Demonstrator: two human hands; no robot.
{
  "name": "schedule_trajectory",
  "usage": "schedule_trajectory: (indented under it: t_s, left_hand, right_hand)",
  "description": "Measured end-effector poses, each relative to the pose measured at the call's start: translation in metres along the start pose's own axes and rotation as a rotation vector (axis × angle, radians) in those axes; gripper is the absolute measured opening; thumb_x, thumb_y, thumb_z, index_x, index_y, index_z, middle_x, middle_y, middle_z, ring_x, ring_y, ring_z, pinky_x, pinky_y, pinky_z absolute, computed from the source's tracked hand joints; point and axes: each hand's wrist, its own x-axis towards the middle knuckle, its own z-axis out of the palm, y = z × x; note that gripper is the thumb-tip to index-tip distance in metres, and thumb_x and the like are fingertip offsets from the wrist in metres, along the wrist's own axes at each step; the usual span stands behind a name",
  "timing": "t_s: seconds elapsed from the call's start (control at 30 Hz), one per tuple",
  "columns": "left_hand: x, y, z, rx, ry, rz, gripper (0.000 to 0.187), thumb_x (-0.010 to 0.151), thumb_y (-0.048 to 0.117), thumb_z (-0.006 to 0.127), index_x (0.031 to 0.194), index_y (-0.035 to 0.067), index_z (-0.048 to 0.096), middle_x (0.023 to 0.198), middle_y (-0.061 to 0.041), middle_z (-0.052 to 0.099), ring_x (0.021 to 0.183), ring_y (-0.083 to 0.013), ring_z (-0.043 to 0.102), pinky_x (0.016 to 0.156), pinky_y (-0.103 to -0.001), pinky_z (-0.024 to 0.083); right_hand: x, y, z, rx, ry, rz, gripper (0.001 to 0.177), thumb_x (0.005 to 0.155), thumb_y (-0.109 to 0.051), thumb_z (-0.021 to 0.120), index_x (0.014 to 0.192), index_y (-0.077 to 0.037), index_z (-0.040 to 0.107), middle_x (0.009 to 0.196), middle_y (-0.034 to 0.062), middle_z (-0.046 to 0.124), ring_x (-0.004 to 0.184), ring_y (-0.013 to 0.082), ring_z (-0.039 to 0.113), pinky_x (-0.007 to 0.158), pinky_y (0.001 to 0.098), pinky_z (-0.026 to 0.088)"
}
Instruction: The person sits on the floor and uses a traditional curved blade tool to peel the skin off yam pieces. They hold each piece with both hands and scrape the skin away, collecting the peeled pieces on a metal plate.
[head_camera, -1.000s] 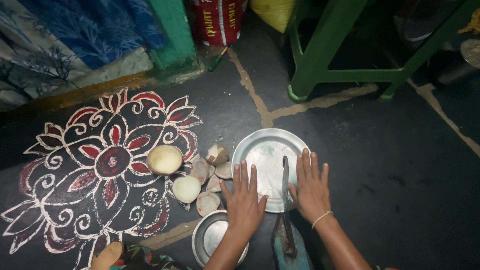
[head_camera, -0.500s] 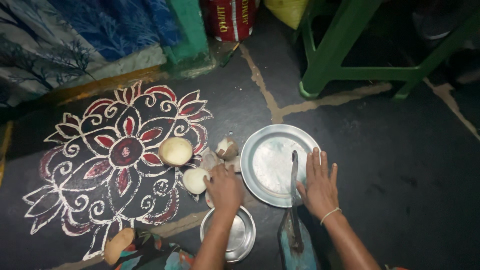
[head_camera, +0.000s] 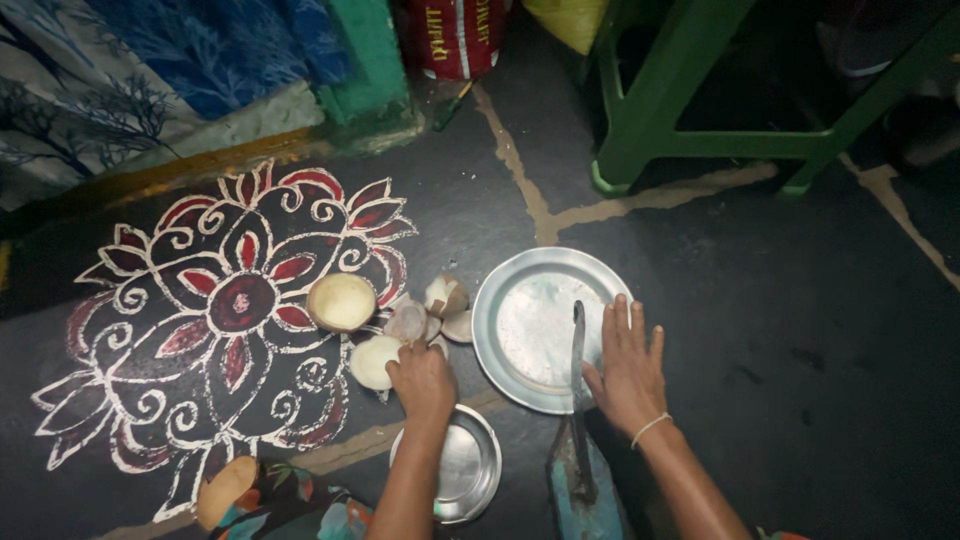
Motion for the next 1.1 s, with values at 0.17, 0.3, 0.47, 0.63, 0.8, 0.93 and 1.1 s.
schedule_trajectory:
  t_s: [0.17,0.3,0.47,0.63,0.8,0.93,1.1]
  left_hand:
    - [0.009,0.012,-0.041,-0.215,-0.050,-0.030,0.016,0.082,0.019,0.072,0.091,0.008,0.079,0.091,-0.012,0.074,0.094,-0.0328,0.067,0.079,-0.051,0.047]
    - [0.009,0.036,-0.086,-0.732,-0.277,-0.069,0.026,0.090,0.027,0.073,0.103,0.006,0.080,0.097,-0.016,0.076,0.090,-0.0313,0.074,0.082,-0.041,0.055]
    - [-0.003,0.072,-0.109,-1.280,-0.711,0.102,0.022,0.094,0.013,0.068,0.109,0.000,0.076,0.097,-0.009,0.079,0.092,-0.0151,0.073,0.083,-0.029,0.056]
    - [-0.026,0.096,-0.100,-1.634,-0.888,-0.091,0.026,0.095,0.013,0.067,0.117,0.000,0.071,0.104,-0.004,0.076,0.091,-0.0103,0.072,0.079,-0.025,0.057]
    - [-0.031,0.109,-0.087,-1.726,-0.829,-0.289,0.035,0.093,0.013,0.071,0.125,-0.001,0.070,0.100,-0.010,0.075,0.084,-0.0104,0.070,0.078,-0.023,0.056]
    - [-0.028,0.117,-0.089,-1.778,-0.790,-0.166,0.050,0.083,0.002,0.080,0.130,0.000,0.066,0.107,-0.004,0.069,0.090,-0.0087,0.069,0.081,-0.022,0.056]
    - [-0.028,0.116,-0.106,-1.669,-0.847,-0.087,0.056,0.080,-0.002,0.080,0.132,0.003,0.061,0.104,-0.005,0.067,0.089,-0.0088,0.069,0.077,-0.021,0.057]
  right_hand:
    - [-0.001,0.006,-0.009,0.035,0.041,0.022,0.089,0.085,-0.033,0.070,0.154,0.002,0.026,0.163,0.0233,0.017,0.153,0.0393,0.014,0.118,0.0623,0.016]
    - [-0.014,0.018,-0.035,0.188,0.241,-0.042,0.066,0.089,-0.027,0.067,0.146,-0.002,0.046,0.156,0.0257,0.039,0.146,0.0407,0.034,0.115,0.0610,0.023]
    - [-0.043,0.025,-0.078,0.689,0.100,-0.053,0.038,0.093,-0.019,0.067,0.129,-0.008,0.068,0.128,0.0108,0.073,0.121,0.0257,0.069,0.103,0.0393,0.050]
    - [-0.058,0.009,-0.069,1.154,-0.083,0.035,0.051,0.086,-0.008,0.076,0.135,-0.004,0.064,0.109,0.0112,0.071,0.099,0.0176,0.065,0.085,0.0296,0.053]
    - [-0.047,0.009,-0.048,1.555,-0.121,0.325,0.038,0.087,-0.003,0.069,0.124,0.002,0.066,0.096,0.0093,0.071,0.079,0.0161,0.070,0.070,0.0308,0.057]
    - [-0.043,0.014,-0.047,1.758,-0.137,0.415,0.027,0.088,-0.003,0.070,0.114,0.002,0.063,0.097,0.0150,0.071,0.082,0.0193,0.070,0.071,0.0334,0.058]
    - [-0.044,0.011,-0.045,1.794,-0.173,0.372,0.027,0.086,0.002,0.074,0.108,0.001,0.058,0.100,0.0132,0.071,0.090,0.0171,0.070,0.077,0.0312,0.057]
